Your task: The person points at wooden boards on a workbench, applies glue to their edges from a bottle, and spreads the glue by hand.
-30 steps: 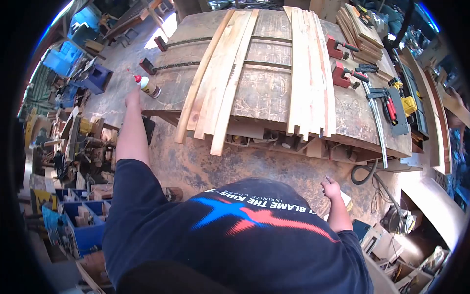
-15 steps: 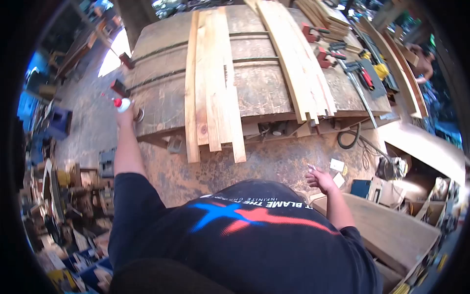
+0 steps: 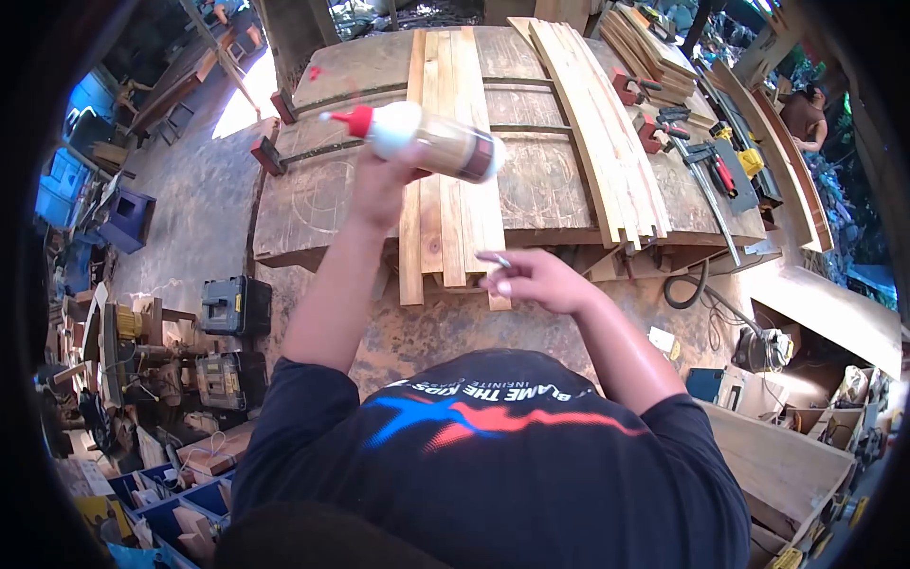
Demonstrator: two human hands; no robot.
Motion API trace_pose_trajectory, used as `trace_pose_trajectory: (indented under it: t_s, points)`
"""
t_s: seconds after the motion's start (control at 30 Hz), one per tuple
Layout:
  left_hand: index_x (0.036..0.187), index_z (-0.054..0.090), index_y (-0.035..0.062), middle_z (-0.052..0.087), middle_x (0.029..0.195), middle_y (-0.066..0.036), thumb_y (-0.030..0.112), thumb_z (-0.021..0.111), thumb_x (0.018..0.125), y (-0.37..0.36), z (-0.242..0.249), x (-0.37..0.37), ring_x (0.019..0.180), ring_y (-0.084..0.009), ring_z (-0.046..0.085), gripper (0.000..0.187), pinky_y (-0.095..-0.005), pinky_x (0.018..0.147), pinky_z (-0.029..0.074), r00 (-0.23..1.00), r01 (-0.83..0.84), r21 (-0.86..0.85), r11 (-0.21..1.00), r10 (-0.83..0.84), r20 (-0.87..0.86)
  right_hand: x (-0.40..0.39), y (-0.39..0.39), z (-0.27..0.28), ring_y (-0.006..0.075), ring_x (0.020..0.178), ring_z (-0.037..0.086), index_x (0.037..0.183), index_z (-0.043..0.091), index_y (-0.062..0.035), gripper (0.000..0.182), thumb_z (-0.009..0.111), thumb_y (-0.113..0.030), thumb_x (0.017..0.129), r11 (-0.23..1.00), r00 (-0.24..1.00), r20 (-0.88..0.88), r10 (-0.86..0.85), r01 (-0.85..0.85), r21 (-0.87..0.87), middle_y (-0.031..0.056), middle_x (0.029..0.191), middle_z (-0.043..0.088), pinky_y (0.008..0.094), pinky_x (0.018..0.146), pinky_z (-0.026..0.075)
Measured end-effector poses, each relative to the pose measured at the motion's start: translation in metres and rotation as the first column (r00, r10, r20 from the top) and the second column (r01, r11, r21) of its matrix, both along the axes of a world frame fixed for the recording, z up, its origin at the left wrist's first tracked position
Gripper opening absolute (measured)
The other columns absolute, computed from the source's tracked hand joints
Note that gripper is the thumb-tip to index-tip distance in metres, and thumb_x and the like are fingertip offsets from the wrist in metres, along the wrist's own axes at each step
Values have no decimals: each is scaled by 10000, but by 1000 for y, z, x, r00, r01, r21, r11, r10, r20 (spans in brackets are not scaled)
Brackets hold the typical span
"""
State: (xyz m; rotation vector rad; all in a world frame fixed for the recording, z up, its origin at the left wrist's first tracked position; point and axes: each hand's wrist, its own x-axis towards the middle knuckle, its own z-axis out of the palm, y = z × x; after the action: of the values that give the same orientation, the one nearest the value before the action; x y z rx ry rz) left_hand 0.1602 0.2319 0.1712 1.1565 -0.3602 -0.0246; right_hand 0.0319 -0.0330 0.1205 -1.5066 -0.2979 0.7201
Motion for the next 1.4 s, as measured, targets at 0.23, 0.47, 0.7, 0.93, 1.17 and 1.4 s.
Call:
trace_pose_trajectory:
  t_s: [0.23, 0.47, 0.7, 0.93, 1.17, 1.4]
  points:
    - [1294, 546, -11, 689, 1141, -128, 148, 832, 841, -49, 42, -47, 995, -221, 713, 559, -327, 782, 633, 977, 180, 62, 982, -186, 103, 7, 40, 37, 323, 1362, 509, 1552, 342, -111, 1095, 553, -872, 793, 717, 938, -193, -288, 345, 605, 198, 1469, 525, 447, 1097, 434]
    - [1269, 607, 5, 687, 1164, -81, 175, 812, 861, -96, 54, -59, 1080, -184, 665, 487, -339, 940, 537, 976, 141, 52, 989, -148, 162, 9, 41, 85, 256, 1299, 524, 1447, 465, -146, 894, 541, -816, 861, 346, 711, -356, -607, 639, 687, 81, 1357, 572, 397, 1029, 423]
    - [1263, 618, 20, 698, 1141, -92, 254, 836, 856, -141, 71, -46, 1066, -178, 653, 518, -342, 922, 521, 946, -21, 261, 965, -66, 318, 34, -6, 125, 251, 1297, 551, 1446, 443, -121, 716, 586, -627, 961, 213, 602, -159, -783, 500, 839, 94, 1398, 556, 469, 1118, 437]
    - [1221, 637, 9, 703, 1090, -89, 229, 854, 837, -188, 50, -55, 925, -169, 659, 493, -340, 871, 530, 982, 39, 163, 986, -68, 178, 48, -19, 121, 331, 1222, 606, 1371, 500, -60, 758, 628, -650, 912, 93, 540, -216, -813, 487, 868, 147, 1319, 611, 556, 1089, 459]
    - [1508, 422, 26, 575, 1381, -76, 411, 641, 982, -137, 23, -52, 1085, -158, 554, 688, -307, 901, 437, 891, 407, -10, 914, -399, -217, 60, -49, 126, 269, 1169, 647, 1236, 558, -78, 492, 697, -443, 936, -39, 466, -242, -851, 404, 914, 94, 1188, 669, 479, 1080, 489]
    - [1529, 415, 42, 526, 1436, -101, 814, 279, 941, -111, 53, -39, 1169, -226, 508, 980, -399, 1004, 405, 775, 498, -385, 777, -598, -204, 64, -67, 141, 253, 1111, 677, 1228, 564, -59, 561, 790, -431, 875, -11, 356, -139, -924, 340, 940, 69, 1136, 682, 433, 1045, 533]
